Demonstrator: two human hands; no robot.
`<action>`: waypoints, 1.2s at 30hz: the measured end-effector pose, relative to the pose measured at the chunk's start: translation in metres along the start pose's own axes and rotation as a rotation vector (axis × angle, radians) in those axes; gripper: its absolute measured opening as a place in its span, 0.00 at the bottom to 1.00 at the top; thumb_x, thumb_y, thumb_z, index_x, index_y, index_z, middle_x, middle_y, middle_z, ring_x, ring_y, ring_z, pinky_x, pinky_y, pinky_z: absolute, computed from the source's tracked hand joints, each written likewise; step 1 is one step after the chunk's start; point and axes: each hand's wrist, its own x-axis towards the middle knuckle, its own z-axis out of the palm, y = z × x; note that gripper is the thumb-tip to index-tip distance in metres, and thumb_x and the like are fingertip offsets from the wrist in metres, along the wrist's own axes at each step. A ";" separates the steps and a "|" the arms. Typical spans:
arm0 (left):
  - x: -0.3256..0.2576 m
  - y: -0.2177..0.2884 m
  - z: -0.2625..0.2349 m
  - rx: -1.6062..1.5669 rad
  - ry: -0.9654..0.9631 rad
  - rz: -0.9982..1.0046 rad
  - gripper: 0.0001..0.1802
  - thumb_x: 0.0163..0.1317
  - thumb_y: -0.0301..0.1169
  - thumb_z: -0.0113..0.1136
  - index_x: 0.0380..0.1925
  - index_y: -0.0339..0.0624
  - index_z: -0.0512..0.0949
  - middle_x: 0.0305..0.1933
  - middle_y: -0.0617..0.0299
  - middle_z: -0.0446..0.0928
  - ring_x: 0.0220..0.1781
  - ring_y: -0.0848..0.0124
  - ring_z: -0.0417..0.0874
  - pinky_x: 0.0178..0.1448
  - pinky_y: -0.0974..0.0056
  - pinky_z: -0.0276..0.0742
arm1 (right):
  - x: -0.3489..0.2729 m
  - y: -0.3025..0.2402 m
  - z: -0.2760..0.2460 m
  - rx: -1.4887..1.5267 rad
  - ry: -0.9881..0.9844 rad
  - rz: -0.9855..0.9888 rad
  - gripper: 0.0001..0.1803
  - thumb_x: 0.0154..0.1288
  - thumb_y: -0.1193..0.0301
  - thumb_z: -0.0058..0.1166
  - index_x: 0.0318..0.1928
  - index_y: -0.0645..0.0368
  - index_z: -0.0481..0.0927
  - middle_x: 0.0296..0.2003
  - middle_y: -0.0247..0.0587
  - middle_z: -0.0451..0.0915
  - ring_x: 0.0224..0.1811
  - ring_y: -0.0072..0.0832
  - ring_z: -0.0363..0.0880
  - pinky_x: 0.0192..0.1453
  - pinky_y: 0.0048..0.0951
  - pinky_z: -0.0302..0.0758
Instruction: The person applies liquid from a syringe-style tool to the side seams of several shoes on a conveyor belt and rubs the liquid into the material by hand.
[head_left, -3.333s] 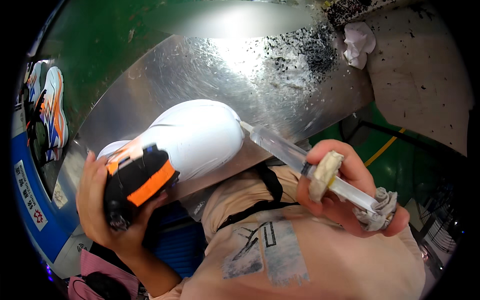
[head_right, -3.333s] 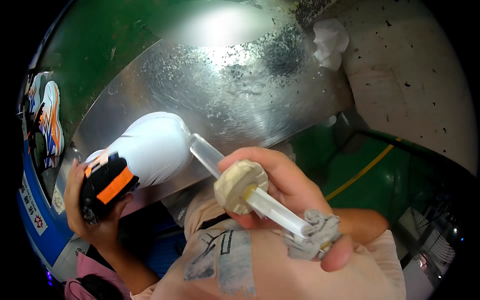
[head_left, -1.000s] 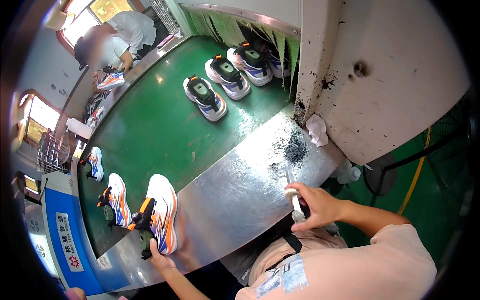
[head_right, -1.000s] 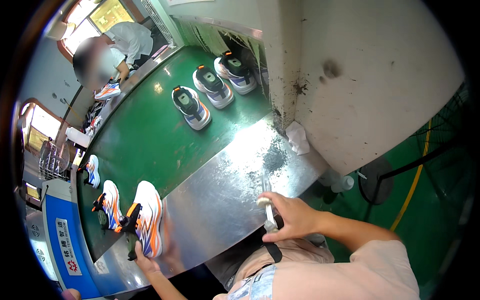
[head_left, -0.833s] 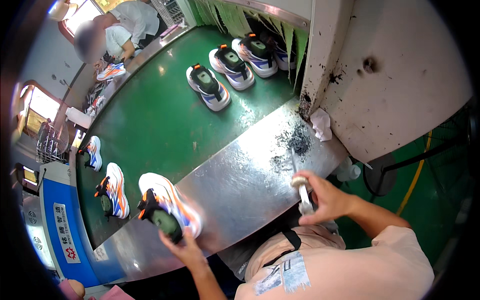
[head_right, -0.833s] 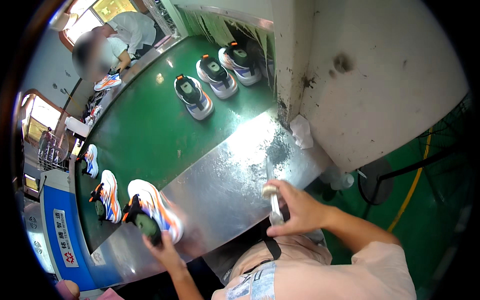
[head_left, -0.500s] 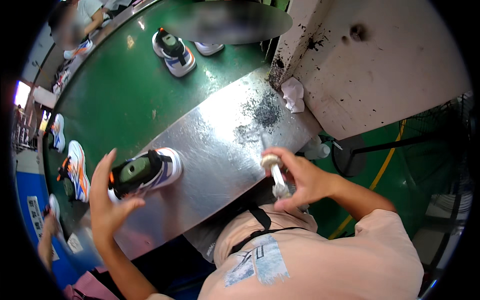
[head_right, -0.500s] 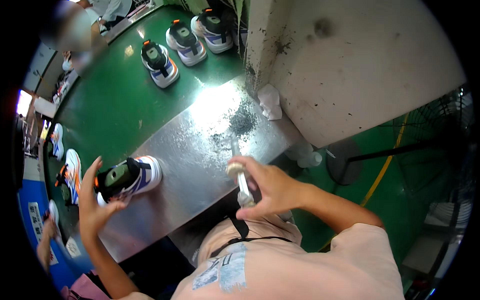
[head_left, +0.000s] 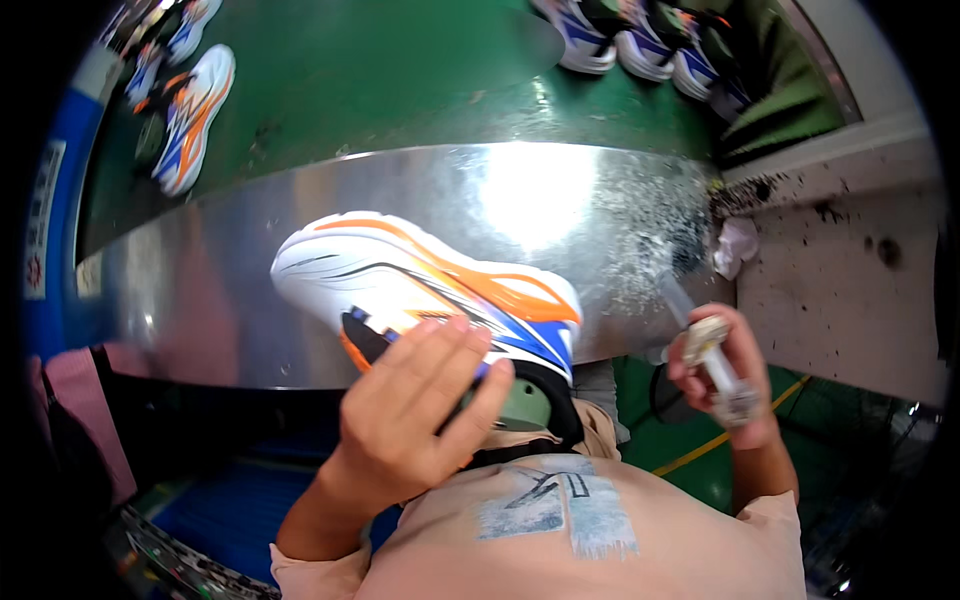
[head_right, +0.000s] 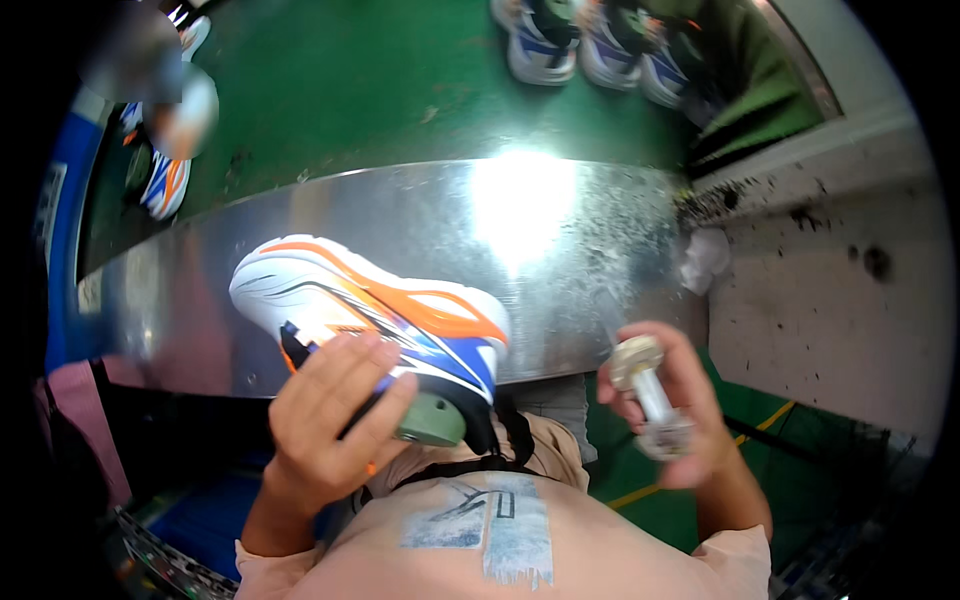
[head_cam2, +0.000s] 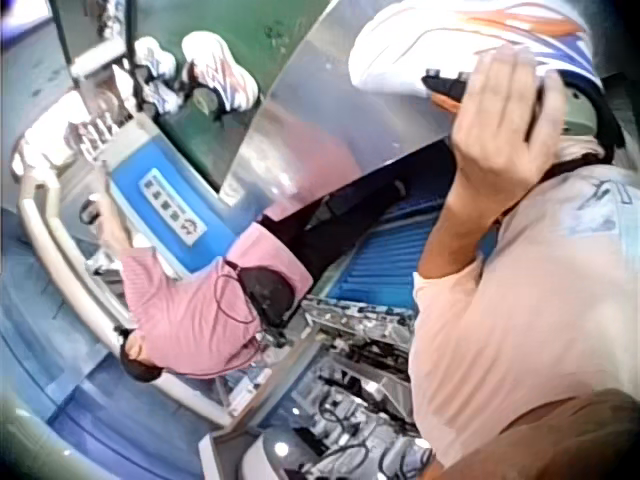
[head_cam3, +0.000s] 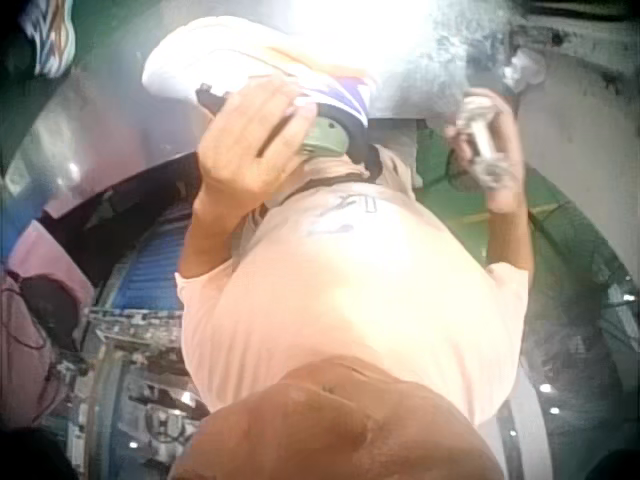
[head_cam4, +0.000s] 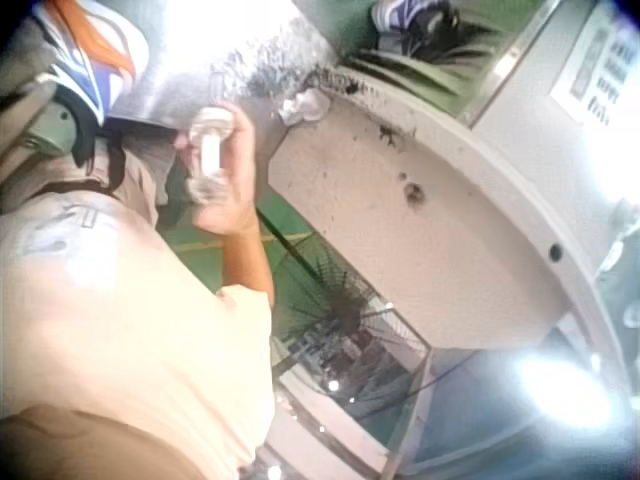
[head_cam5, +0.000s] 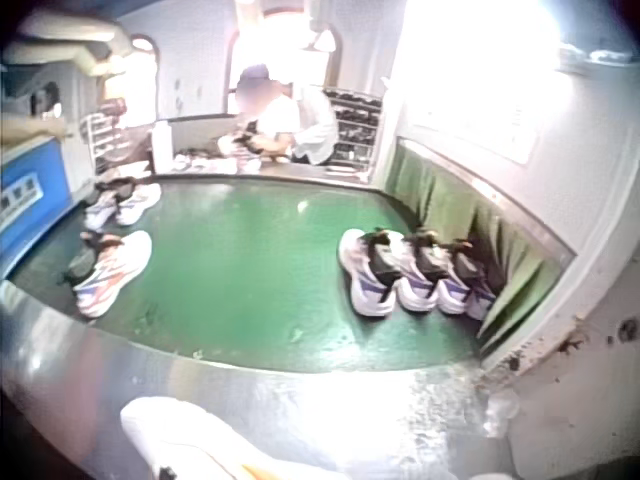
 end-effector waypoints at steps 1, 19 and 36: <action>-0.002 0.006 0.003 0.005 0.032 -0.009 0.12 0.47 0.23 0.58 0.35 0.39 0.79 0.41 0.51 0.78 0.46 0.59 0.80 0.52 0.58 0.76 | 0.011 -0.021 0.003 0.096 -0.059 0.018 0.60 0.31 0.38 0.68 0.59 0.60 0.54 0.37 0.45 0.72 0.29 0.19 0.68 0.28 0.13 0.67; 0.025 0.052 0.057 0.001 0.331 0.082 0.09 0.54 0.28 0.52 0.33 0.37 0.78 0.39 0.57 0.79 0.45 0.67 0.79 0.55 0.63 0.73 | 0.145 -0.113 0.093 0.229 -0.771 0.410 0.61 0.43 0.30 0.52 0.64 0.62 0.45 0.33 0.52 0.70 0.26 0.22 0.64 0.21 0.18 0.65; 0.018 0.037 0.058 0.011 0.381 0.082 0.10 0.54 0.28 0.51 0.32 0.35 0.78 0.39 0.56 0.79 0.46 0.65 0.79 0.58 0.62 0.72 | 0.161 -0.128 0.113 0.009 -0.748 0.416 0.54 0.46 0.35 0.53 0.60 0.63 0.49 0.30 0.50 0.71 0.23 0.21 0.65 0.20 0.18 0.66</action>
